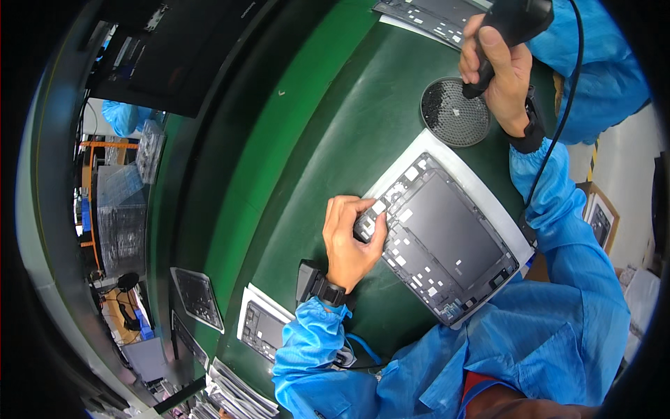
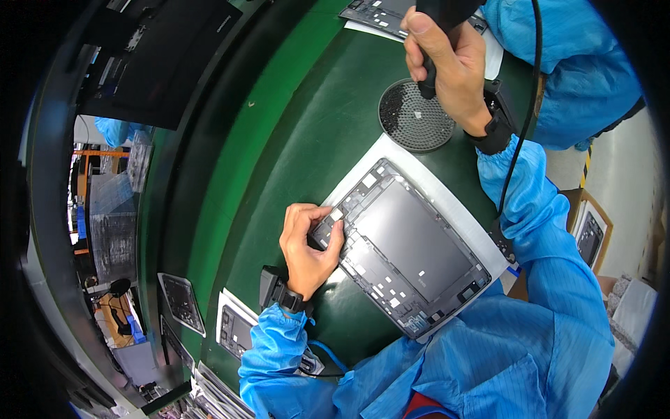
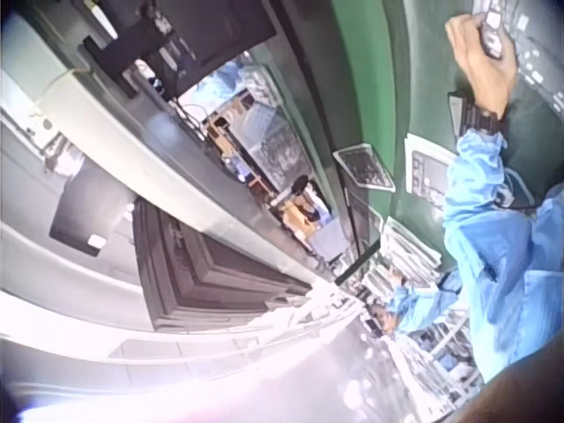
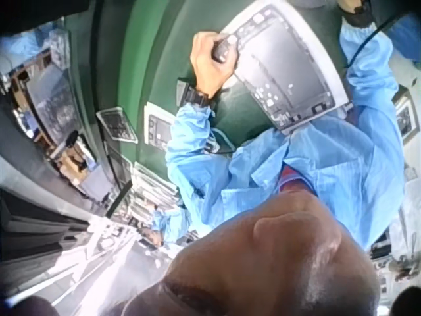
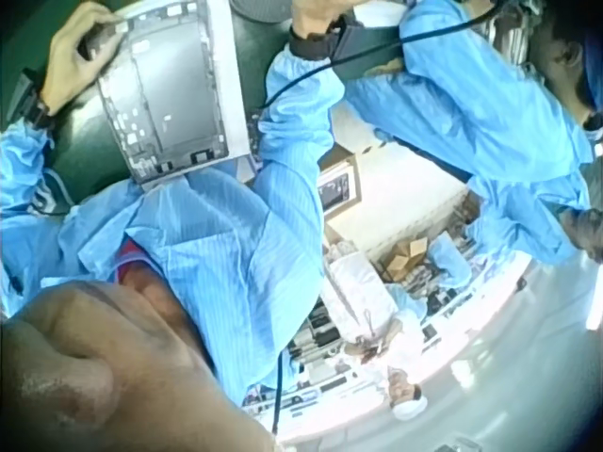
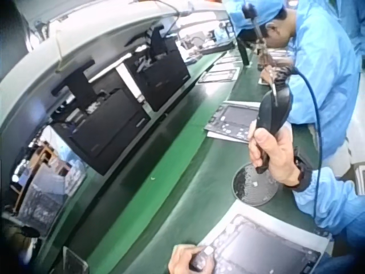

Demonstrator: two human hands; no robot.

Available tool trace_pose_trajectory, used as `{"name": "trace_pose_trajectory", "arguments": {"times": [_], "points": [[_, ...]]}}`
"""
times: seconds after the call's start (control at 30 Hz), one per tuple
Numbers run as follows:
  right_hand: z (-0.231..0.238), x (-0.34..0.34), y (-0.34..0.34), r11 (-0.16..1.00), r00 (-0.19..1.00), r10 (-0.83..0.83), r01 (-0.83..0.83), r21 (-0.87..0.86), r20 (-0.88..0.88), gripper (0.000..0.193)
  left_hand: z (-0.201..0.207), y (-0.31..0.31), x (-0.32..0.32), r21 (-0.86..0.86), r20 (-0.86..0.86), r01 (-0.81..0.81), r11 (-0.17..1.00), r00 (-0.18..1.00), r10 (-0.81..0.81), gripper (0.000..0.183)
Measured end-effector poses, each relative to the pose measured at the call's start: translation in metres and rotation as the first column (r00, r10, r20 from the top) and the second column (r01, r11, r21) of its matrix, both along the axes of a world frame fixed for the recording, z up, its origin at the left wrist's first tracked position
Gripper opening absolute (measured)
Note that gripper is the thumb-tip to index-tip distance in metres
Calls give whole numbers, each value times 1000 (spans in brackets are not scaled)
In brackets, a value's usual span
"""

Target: Assembling electronic tablet components using a power screwdriver on a production line.

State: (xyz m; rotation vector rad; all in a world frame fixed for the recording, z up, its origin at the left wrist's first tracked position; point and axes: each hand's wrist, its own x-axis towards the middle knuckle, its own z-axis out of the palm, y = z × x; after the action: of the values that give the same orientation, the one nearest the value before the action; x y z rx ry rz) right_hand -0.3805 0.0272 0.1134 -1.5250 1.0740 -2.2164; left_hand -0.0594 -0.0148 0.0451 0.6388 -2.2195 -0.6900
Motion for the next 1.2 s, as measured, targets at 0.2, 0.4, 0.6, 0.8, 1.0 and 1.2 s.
{"name": "trace_pose_trajectory", "arguments": {"times": [0.2, 0.4, 0.6, 0.8, 1.0, 1.2], "points": [[-2, 1, -12, 993, 993, -112, 110, 41, 40, 30, 0, 0, 2, -4, 5, 7, 1000, 1000, -7, 26], [-3, -2, -15, 984, 982, -155, 144, 102, 108, 28, -1, 2, 5, -4, 7, 2, 1000, 1000, -2, 25], [-3, -3, -14, 996, 997, -73, 75, 48, -32, 33, -1, 1, 7, -2, 4, 2, 1000, 1000, -2, 25], [-3, 7, -18, 986, 985, -144, 134, 104, 98, 28, -1, 1, 8, 2, -1, 3, 1000, 1000, -3, 26], [-9, 6, -18, 993, 994, -105, 103, 52, 43, 29, -3, 1, 12, 16, -8, 5, 1000, 1000, -5, 26], [-4, 20, -13, 959, 965, -262, 260, 113, 4, 33, -8, 3, 10, 7, -38, 11, 1000, 999, -11, 26]]}}
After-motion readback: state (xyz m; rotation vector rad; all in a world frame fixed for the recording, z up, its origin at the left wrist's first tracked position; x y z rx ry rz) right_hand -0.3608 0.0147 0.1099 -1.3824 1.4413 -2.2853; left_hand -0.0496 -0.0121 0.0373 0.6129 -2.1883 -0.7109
